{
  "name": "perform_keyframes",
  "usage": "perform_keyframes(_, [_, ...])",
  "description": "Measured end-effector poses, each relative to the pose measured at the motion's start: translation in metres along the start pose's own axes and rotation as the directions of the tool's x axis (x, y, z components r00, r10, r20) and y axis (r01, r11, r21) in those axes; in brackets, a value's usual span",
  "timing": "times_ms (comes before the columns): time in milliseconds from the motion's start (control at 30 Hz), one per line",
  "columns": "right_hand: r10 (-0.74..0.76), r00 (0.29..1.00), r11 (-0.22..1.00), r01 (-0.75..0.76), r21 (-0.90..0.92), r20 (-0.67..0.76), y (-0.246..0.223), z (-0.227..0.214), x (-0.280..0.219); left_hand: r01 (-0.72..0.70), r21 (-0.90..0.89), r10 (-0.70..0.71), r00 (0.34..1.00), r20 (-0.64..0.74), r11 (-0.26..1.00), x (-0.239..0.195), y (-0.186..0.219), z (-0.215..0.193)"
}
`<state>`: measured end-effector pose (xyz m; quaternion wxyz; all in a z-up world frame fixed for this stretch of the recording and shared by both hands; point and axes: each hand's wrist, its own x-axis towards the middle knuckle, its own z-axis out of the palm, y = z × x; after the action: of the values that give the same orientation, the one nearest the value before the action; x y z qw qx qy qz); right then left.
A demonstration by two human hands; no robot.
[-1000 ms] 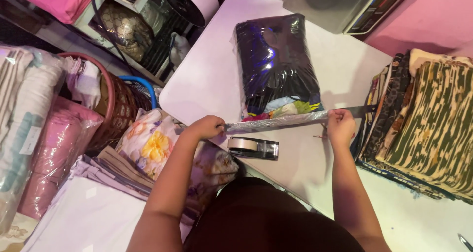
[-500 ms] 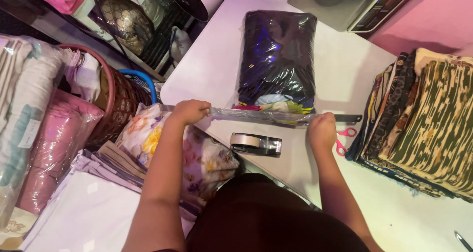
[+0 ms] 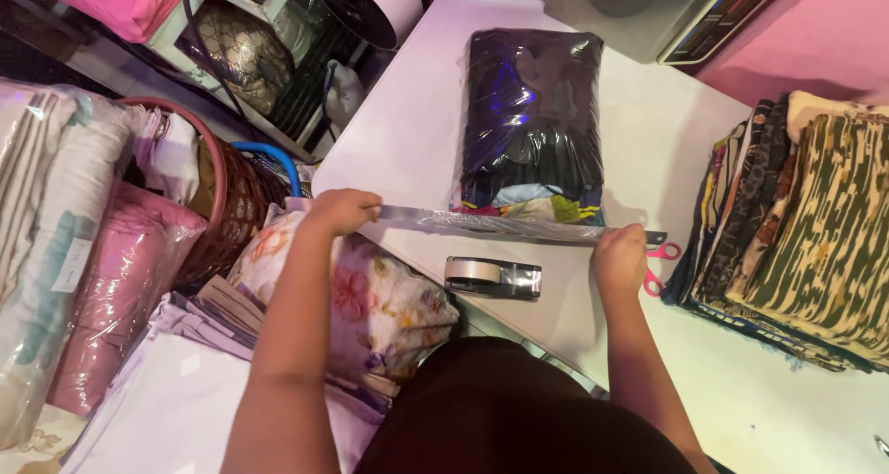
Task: Packing folded laundry into plastic bags and sealing them with tape.
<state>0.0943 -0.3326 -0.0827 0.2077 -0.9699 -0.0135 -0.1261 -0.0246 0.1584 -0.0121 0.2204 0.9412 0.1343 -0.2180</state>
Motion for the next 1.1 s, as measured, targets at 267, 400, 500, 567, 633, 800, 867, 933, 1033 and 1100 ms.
perform_keyframes(267, [-0.001,1.0,1.0,0.001,-0.001,0.03,0.01,-0.012,-0.004,0.202,0.148,-0.202,0.979,-0.013,0.968,-0.026,-0.033,-0.037])
perform_keyframes(400, [-0.109,0.994,0.981,0.106,0.16,0.01,0.022,-0.034,-0.008,0.015,0.155,-0.014,1.0,-0.009,0.988,-0.035,0.022,-0.032])
perform_keyframes(500, [-0.082,0.997,0.975,0.083,0.204,-0.015,0.025,-0.036,-0.011,-0.24,0.15,0.263,0.951,-0.162,0.959,-0.007,0.032,0.017])
perform_keyframes(567, [-0.129,0.991,0.964,0.132,0.233,-0.029,0.021,-0.034,-0.012,-0.251,0.137,0.274,0.941,-0.197,0.958,-0.001,0.037,0.026])
perform_keyframes(633, [-0.175,0.984,0.949,0.179,0.259,-0.036,0.023,-0.029,-0.014,-0.258,0.121,0.28,0.933,-0.228,0.958,0.001,0.041,0.035])
perform_keyframes(800, [-0.05,0.999,0.945,0.044,0.324,0.01,0.02,-0.014,-0.003,-0.225,0.115,0.241,0.958,-0.154,0.968,-0.011,0.048,0.026])
perform_keyframes(867, [-0.062,0.998,0.965,0.063,0.255,-0.013,0.021,-0.008,-0.001,-0.216,0.104,0.23,0.962,-0.149,0.971,-0.017,0.047,0.023])
perform_keyframes(933, [-0.077,0.996,0.98,0.082,0.184,-0.034,0.023,-0.002,0.0,-0.206,0.09,0.218,0.965,-0.143,0.974,-0.019,0.037,0.022])
perform_keyframes(1033, [-0.106,0.987,0.992,0.114,0.052,-0.124,0.027,0.004,0.0,-0.171,0.133,0.193,0.966,-0.173,0.976,-0.021,0.004,0.02])
perform_keyframes(1100, [-0.08,0.989,0.997,0.082,0.011,-0.123,0.025,0.004,0.003,-0.107,0.119,0.134,0.958,-0.252,0.987,-0.024,-0.032,0.015])
